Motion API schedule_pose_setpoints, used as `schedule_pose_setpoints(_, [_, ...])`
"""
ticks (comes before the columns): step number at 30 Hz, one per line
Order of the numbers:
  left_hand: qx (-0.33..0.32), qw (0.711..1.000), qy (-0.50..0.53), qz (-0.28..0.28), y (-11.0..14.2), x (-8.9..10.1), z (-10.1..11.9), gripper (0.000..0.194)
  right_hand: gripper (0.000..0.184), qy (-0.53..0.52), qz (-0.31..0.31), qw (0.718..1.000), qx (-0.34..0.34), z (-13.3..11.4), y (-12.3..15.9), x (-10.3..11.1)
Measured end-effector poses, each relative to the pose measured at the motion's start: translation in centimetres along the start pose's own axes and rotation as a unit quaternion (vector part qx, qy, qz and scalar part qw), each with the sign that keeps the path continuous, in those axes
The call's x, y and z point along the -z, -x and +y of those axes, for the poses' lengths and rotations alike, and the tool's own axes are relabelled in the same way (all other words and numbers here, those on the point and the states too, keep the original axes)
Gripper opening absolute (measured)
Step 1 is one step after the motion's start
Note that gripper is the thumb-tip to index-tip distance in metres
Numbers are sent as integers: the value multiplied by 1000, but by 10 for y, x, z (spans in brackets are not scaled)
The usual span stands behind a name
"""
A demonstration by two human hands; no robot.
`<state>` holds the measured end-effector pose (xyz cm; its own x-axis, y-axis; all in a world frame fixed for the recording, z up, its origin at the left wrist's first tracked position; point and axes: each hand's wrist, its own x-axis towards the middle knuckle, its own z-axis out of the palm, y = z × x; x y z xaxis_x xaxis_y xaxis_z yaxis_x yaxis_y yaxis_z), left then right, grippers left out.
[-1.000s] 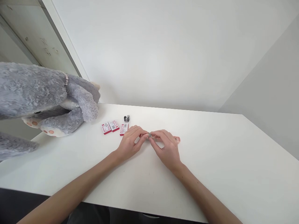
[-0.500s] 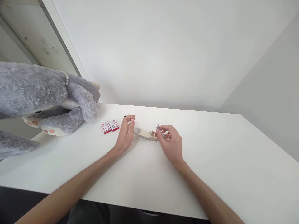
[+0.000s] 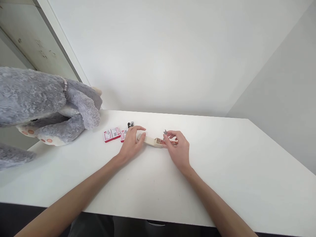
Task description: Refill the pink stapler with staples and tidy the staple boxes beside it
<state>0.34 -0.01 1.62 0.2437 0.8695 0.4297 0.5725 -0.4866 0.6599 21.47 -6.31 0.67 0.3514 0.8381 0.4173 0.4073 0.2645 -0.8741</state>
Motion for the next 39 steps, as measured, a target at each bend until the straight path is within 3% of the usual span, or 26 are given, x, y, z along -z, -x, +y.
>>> schedule_pose_setpoints(3, [-16,998,-62,-10,1,-1,2,19,24,15,8,1000,14,2,-2,0])
schedule_pose_setpoints(7, [34,994,-92,-44,0,1,5,27,24,20,2,999,28,5,-3,1])
schedule_pose_setpoints(13, [74,997,17,-33,-2,2,1,22,23,10,-15,999,30,6,-3,0])
schedule_pose_setpoints(17, [110,985,128,-33,-3,3,1,25,21,26,-22,998,45,4,-2,1])
schedule_pose_setpoints(21, [137,976,170,-20,-5,5,4,25,18,60,-33,995,68,3,-2,3])
schedule_pose_setpoints(28, [150,984,99,11,-11,12,-6,20,13,102,-52,983,142,12,-2,2])
schedule_pose_setpoints(39, [127,987,85,41,-13,17,-4,18,7,181,-78,960,201,19,1,2])
